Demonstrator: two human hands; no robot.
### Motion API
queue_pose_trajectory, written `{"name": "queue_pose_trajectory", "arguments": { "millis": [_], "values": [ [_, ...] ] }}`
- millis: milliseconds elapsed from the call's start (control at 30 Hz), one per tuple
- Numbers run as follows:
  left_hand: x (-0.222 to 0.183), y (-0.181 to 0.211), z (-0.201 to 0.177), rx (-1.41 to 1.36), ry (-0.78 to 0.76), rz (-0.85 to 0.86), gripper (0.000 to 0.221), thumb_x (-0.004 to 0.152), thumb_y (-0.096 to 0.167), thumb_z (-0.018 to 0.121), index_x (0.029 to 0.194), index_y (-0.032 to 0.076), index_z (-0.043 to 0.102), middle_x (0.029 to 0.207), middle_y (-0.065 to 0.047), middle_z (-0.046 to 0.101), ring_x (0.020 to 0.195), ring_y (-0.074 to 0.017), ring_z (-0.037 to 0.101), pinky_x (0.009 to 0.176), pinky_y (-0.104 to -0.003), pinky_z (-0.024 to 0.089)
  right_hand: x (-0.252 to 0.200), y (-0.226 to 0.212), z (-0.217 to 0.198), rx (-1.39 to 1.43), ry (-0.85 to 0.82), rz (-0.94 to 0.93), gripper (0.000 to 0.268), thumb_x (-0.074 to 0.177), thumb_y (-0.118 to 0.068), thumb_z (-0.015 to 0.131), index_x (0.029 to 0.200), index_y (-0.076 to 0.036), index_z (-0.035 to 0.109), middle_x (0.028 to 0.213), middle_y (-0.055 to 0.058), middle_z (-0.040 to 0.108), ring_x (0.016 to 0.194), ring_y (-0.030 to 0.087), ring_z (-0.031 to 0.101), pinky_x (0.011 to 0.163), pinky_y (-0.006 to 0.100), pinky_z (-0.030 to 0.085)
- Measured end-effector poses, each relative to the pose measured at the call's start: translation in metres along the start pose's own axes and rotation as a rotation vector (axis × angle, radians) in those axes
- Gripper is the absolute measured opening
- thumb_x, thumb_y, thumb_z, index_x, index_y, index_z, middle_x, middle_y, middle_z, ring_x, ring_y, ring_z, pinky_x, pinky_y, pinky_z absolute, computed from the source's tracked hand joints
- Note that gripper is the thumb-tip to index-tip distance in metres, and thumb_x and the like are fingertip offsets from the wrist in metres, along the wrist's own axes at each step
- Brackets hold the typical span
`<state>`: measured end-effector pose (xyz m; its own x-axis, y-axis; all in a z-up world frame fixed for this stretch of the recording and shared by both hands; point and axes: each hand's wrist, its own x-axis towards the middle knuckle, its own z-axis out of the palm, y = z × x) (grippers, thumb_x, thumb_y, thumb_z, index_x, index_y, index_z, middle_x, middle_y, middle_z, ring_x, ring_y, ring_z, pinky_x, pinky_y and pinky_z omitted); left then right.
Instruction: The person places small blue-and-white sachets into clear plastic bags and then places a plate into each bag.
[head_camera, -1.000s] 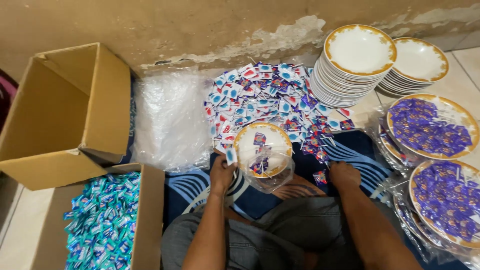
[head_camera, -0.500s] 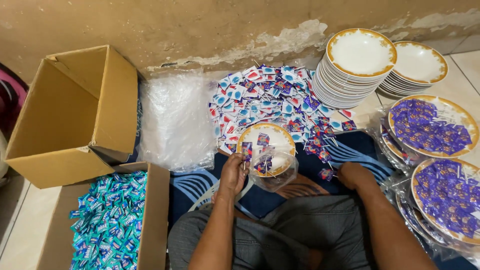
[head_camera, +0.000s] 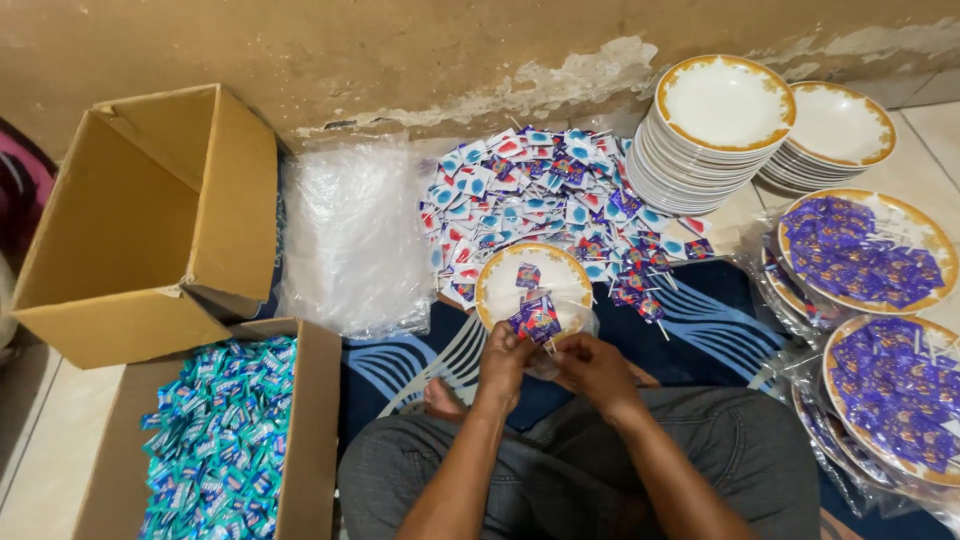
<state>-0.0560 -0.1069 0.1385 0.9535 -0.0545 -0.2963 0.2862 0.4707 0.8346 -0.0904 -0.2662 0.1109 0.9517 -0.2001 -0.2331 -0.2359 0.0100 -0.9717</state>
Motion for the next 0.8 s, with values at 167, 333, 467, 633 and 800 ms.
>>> {"name": "queue_pose_trajectory", "arguments": {
  "millis": [167,333,467,633,800],
  "values": [
    [-0.006,0.021,0.0,-0.002,-0.044,-0.006,0.028,0.091,0.003,0.07,0.112,0.009,0.052,0.082,-0.004,0.071,0.069,-0.0149,0.07,0.055,-0.022,0.056,0.021,0.029,0.008,-0.125,0.049,0.074,0.018,0.083,-0.019,0.084,0.096,-0.008,0.08,0.073,0.011,0.071,0.061,0.017,0.069,0.047,0.029,0.057],
    [0.002,0.001,-0.007,0.116,-0.056,0.023,0.029,0.087,0.007,0.079,0.108,0.008,0.059,0.078,-0.003,0.068,0.065,-0.0102,0.064,0.051,-0.02,0.051,0.008,0.014,0.003,-0.386,0.069,0.023,0.015,0.083,-0.026,0.081,0.097,-0.021,0.082,0.079,0.004,0.077,0.074,0.018,0.074,0.061,0.03,0.058],
    [0.001,0.004,-0.006,0.231,-0.034,0.073,0.02,0.089,0.006,0.077,0.103,0.005,0.064,0.077,-0.004,0.065,0.066,-0.0112,0.059,0.053,-0.023,0.048,-0.014,-0.039,0.007,-0.535,-0.014,-0.05,0.022,0.088,-0.025,0.074,0.107,-0.017,0.082,0.089,0.014,0.079,0.089,0.032,0.077,0.075,0.039,0.06],
    [0.001,0.008,0.0,0.148,-0.019,0.048,0.02,0.086,0.005,0.078,0.102,0.009,0.066,0.076,-0.004,0.069,0.065,-0.0127,0.064,0.056,-0.024,0.053,-0.01,-0.038,0.02,-0.523,-0.074,-0.081,0.019,0.092,-0.027,0.072,0.102,-0.015,0.082,0.081,0.012,0.079,0.081,0.029,0.076,0.07,0.036,0.06],
    [0.019,-0.011,-0.015,0.034,0.02,-0.038,0.021,0.09,0.005,0.075,0.107,0.009,0.064,0.081,-0.004,0.074,0.064,-0.0118,0.07,0.058,-0.024,0.06,-0.013,-0.068,0.027,-0.461,-0.091,-0.021,0.02,0.094,-0.026,0.067,0.103,-0.015,0.082,0.081,0.013,0.078,0.079,0.029,0.075,0.071,0.038,0.059]
  ]
}}
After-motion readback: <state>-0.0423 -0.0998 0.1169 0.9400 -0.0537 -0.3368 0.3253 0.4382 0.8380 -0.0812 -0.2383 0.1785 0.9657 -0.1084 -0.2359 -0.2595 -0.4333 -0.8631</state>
